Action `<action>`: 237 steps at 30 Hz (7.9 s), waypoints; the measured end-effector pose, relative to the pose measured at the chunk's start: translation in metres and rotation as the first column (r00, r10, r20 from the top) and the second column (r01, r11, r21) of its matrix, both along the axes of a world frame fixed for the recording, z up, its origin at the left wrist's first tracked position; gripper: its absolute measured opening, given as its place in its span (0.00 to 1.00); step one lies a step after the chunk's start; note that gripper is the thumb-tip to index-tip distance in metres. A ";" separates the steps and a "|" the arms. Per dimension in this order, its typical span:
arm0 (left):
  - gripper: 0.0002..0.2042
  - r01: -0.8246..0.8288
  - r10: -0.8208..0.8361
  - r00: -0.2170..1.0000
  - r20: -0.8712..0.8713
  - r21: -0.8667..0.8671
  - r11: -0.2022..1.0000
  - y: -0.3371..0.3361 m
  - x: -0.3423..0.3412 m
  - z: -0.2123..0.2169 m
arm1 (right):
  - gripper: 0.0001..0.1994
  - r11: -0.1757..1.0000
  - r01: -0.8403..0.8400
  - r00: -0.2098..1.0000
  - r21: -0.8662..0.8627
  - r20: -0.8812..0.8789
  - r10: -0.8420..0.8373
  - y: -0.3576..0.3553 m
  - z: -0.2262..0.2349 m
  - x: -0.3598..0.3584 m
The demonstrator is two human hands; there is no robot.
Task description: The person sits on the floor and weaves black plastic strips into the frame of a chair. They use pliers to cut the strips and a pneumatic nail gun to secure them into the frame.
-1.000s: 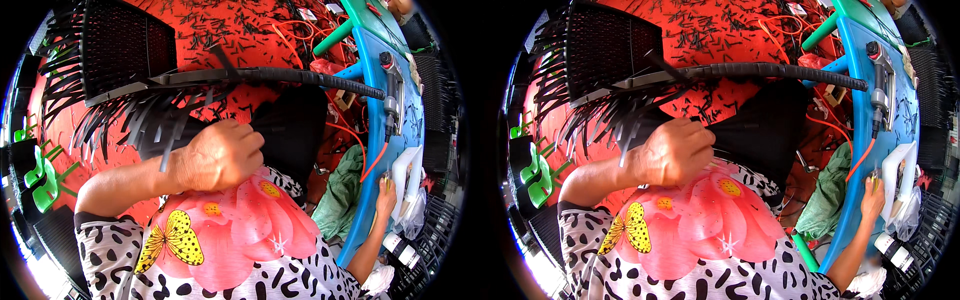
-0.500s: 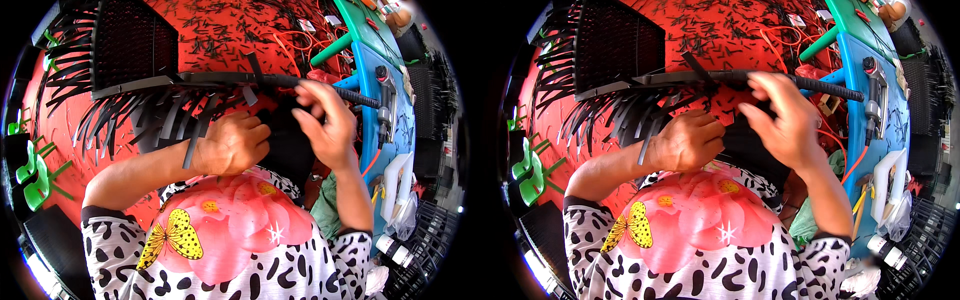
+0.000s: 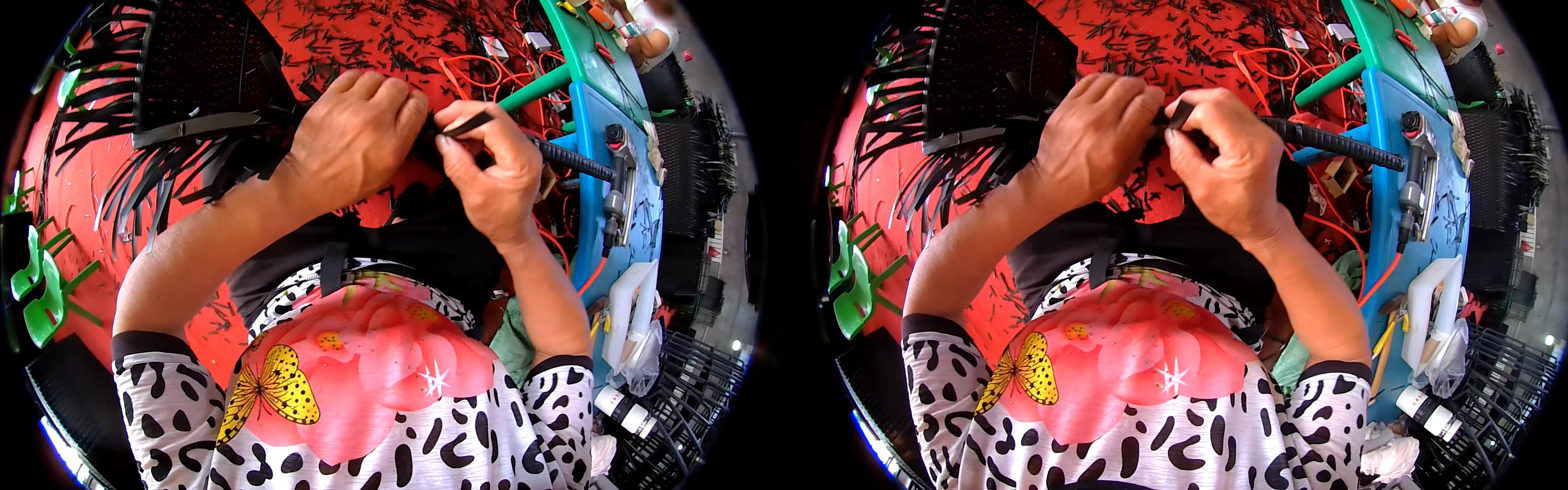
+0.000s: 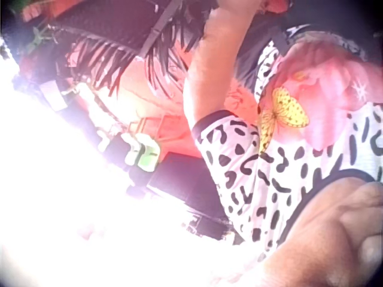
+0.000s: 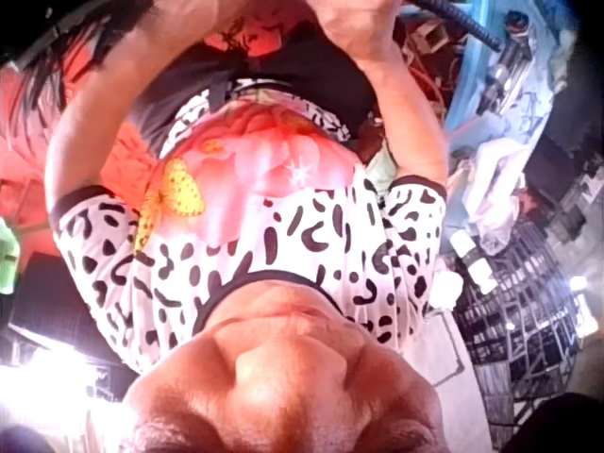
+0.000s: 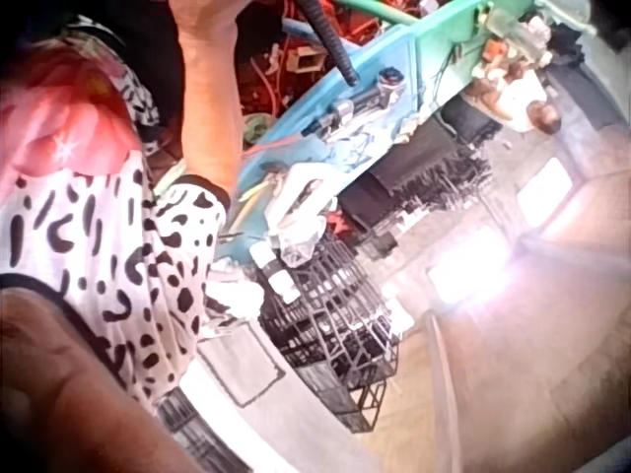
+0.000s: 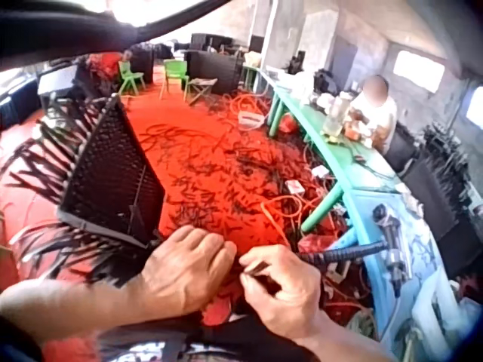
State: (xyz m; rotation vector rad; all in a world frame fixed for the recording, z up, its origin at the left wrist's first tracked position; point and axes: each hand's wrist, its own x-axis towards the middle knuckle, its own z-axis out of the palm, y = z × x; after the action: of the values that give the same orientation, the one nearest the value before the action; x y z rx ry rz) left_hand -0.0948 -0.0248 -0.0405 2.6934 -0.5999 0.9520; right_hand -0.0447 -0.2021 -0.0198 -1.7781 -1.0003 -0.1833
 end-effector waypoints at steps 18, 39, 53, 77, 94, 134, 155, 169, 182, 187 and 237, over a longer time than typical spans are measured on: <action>0.05 -0.079 0.016 0.940 -0.341 -0.173 0.982 0.006 0.016 0.013 | 0.08 0.944 0.013 0.827 0.331 -0.534 0.175 0.020 0.006 -0.002; 0.09 -0.144 0.105 0.973 -0.206 -0.183 0.973 -0.006 0.013 0.002 | 0.10 0.992 -0.032 0.960 -0.124 -0.281 -0.005 0.041 0.060 0.043; 0.08 -0.052 0.031 0.994 -0.109 -0.198 0.979 -0.002 0.021 0.015 | 0.12 0.935 0.136 0.963 -0.328 0.264 -0.048 0.053 0.011 0.119; 0.15 0.000 -0.008 0.998 -0.067 -0.110 0.994 0.015 0.049 0.021 | 0.10 0.719 -0.391 0.868 -0.575 -0.490 0.080 0.069 0.029 0.154; 0.16 0.117 -0.117 0.993 0.009 -0.164 0.980 0.025 0.056 0.021 | 0.10 0.742 -0.516 0.843 -0.428 -0.406 0.351 0.059 0.040 0.158; 0.13 0.011 -0.074 0.967 -0.246 -0.247 0.969 0.023 0.049 0.014 | 0.10 0.993 -0.117 0.708 0.021 0.703 0.068 0.015 -0.017 0.073; 0.15 -0.010 -0.006 0.998 -0.065 -0.237 0.972 0.015 0.041 0.021 | 0.04 0.913 -0.214 0.972 -0.348 -0.166 0.165 0.038 0.027 0.115; 0.11 0.020 -0.058 0.985 -0.164 -0.221 0.975 0.022 0.057 0.023 | 0.06 0.983 0.180 0.925 -0.024 0.343 -0.161 0.026 0.021 0.108; 0.05 -0.050 0.037 0.998 -0.060 -0.239 0.970 -0.019 0.102 0.022 | 0.43 -0.143 0.740 0.287 -0.658 0.501 -0.817 -0.343 -0.020 0.202; 0.05 -0.111 0.090 0.992 -0.089 -0.256 0.960 -0.025 0.109 0.026 | 0.36 -0.001 0.533 0.428 -0.846 0.270 -0.862 -0.347 -0.051 0.225; 0.05 0.063 -0.185 0.946 -0.266 -0.408 0.911 -0.019 0.099 0.029 | 0.23 0.970 -0.048 0.637 -0.237 -0.755 -0.153 -0.087 0.115 0.010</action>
State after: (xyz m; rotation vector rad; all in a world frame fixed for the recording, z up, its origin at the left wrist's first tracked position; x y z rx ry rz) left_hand 0.0040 -0.0441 -0.0114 2.3364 -0.4525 0.5411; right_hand -0.0345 -0.2891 0.0947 -1.8229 -0.3331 0.6632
